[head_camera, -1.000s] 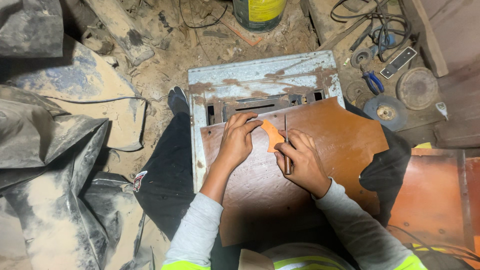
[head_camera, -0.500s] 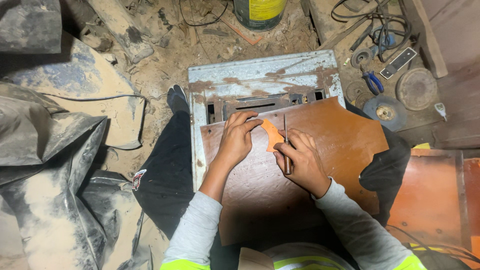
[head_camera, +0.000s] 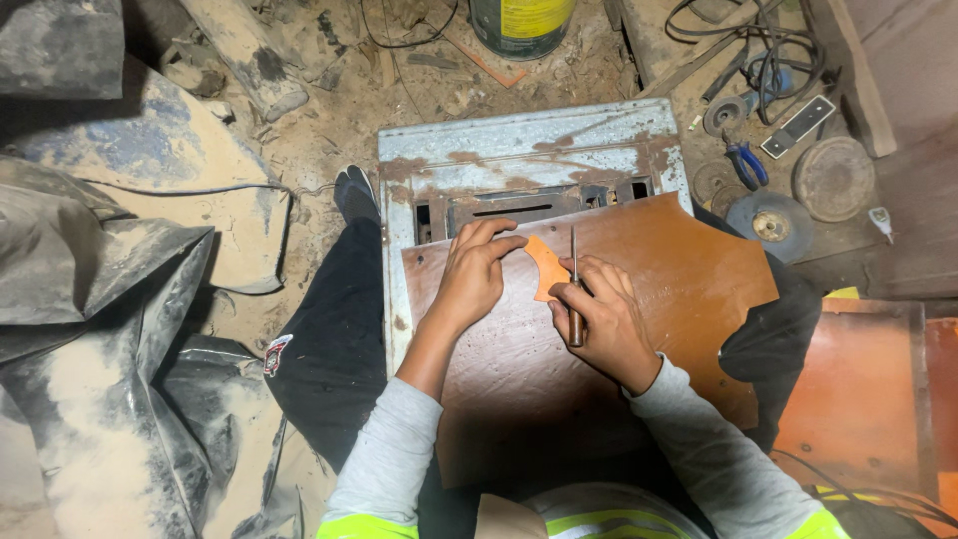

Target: The person uses a small orange leather piece as a template on a larger brown leather sheet, then repeatedly scores the surface with a pointed awl along the template's edges. The person repositions the template several times to continue scoring different areas of the leather.

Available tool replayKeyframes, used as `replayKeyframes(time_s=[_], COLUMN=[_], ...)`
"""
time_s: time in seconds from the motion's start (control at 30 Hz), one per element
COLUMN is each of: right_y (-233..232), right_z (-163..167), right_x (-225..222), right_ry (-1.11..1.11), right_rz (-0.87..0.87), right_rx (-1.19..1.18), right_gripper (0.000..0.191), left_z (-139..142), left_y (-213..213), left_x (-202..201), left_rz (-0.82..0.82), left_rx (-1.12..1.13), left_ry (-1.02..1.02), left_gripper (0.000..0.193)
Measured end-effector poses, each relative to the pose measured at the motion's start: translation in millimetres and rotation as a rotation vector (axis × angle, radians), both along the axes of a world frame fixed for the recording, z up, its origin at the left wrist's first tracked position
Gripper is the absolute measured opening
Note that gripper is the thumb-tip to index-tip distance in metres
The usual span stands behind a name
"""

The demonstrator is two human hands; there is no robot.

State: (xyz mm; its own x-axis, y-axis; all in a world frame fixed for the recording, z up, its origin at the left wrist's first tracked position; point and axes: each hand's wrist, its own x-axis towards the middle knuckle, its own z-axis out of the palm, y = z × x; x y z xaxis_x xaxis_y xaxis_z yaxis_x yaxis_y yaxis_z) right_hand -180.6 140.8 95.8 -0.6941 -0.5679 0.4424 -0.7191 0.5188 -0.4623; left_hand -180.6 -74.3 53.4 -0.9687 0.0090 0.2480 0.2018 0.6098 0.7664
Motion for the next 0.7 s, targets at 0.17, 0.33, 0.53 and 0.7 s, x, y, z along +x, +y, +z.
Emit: replayKeyframes(time_s=[0.17, 0.33, 0.53, 0.7], right_y=[-0.1, 0.1, -1.7, -1.3], right_z=[2.3, 3.4, 2.6, 2.4], right_x=[0.6, 1.0, 0.9, 0.9], right_ry=[0.002, -0.005, 0.003, -0.001], right_rz=[-0.007, -0.003, -0.004, -0.002], right_rx=[0.01, 0.005, 0.002, 0.004], right_gripper=[0.016, 0.016, 0.016, 0.016], left_z=[1.6, 2.2, 1.5, 0.2], left_y=[-0.1, -0.4, -1.2, -1.3], left_x=[-0.7, -0.5, -0.2, 0.0], left_rz=[-0.005, -0.006, -0.006, -0.008], left_rx=[-0.024, -0.027, -0.036, -0.033], left_ry=[-0.015, -0.021, -0.037, -0.04], left_gripper=[0.046, 0.047, 0.047, 0.046])
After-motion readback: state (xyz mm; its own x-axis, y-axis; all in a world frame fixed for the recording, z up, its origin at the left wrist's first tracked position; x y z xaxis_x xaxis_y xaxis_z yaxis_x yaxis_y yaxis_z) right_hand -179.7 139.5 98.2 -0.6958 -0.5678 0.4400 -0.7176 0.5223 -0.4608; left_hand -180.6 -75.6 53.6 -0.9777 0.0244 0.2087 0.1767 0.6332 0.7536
